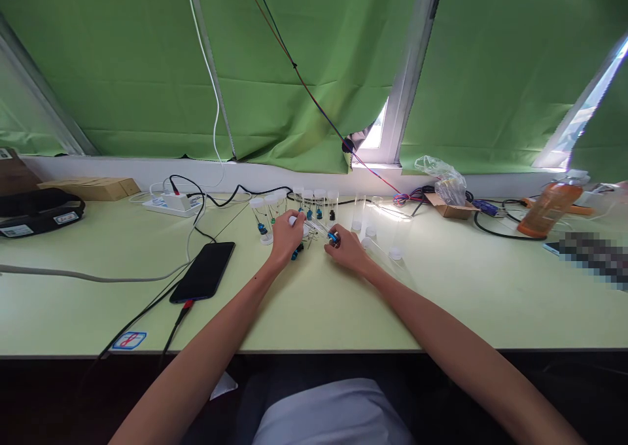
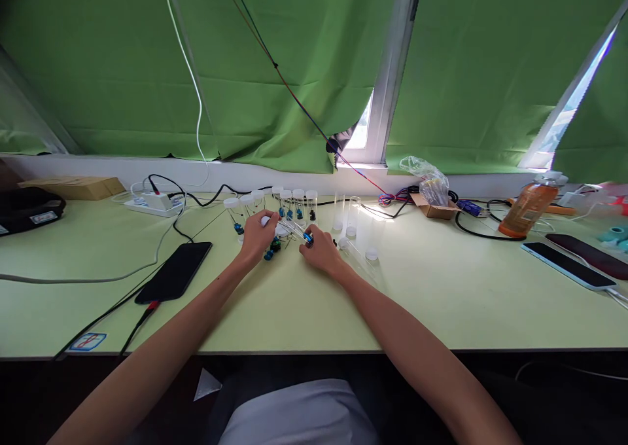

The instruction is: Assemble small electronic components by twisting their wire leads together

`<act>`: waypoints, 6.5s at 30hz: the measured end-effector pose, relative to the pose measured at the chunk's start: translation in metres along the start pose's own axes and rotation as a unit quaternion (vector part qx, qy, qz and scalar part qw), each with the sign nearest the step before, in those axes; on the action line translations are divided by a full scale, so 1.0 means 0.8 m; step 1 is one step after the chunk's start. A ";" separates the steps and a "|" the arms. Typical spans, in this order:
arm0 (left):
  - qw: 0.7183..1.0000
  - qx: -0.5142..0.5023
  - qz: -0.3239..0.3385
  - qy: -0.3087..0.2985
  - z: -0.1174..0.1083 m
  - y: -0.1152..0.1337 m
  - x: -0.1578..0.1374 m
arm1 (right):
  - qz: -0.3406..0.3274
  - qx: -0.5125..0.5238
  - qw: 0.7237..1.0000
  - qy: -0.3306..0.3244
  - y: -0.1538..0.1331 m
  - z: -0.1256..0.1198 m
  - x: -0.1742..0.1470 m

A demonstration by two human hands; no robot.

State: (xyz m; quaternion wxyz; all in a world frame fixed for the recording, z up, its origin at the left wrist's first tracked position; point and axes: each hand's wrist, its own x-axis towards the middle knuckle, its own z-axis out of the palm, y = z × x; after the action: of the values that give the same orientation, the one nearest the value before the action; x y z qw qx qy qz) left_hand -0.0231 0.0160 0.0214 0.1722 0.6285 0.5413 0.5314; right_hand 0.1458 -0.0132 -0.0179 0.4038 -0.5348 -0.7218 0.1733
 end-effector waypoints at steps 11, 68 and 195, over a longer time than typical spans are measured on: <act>0.995 0.051 0.085 0.018 -0.005 0.013 -0.008 | -0.028 0.031 0.998 -0.049 -0.010 -0.001 -0.006; 0.995 0.048 0.001 -0.090 0.014 -0.011 -0.011 | -0.085 -0.026 0.996 -0.028 -0.005 -0.001 -0.009; 0.971 -0.162 -0.136 -0.110 0.030 -0.016 -0.031 | -0.002 -0.117 0.993 -0.005 -0.012 0.003 -0.017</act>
State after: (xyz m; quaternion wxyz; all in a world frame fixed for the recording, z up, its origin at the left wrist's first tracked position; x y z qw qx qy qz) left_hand -0.0048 0.0078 -0.0096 0.4006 0.5670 0.5066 0.5113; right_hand 0.1390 -0.0289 -0.0187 0.3353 -0.5764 -0.7398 0.0895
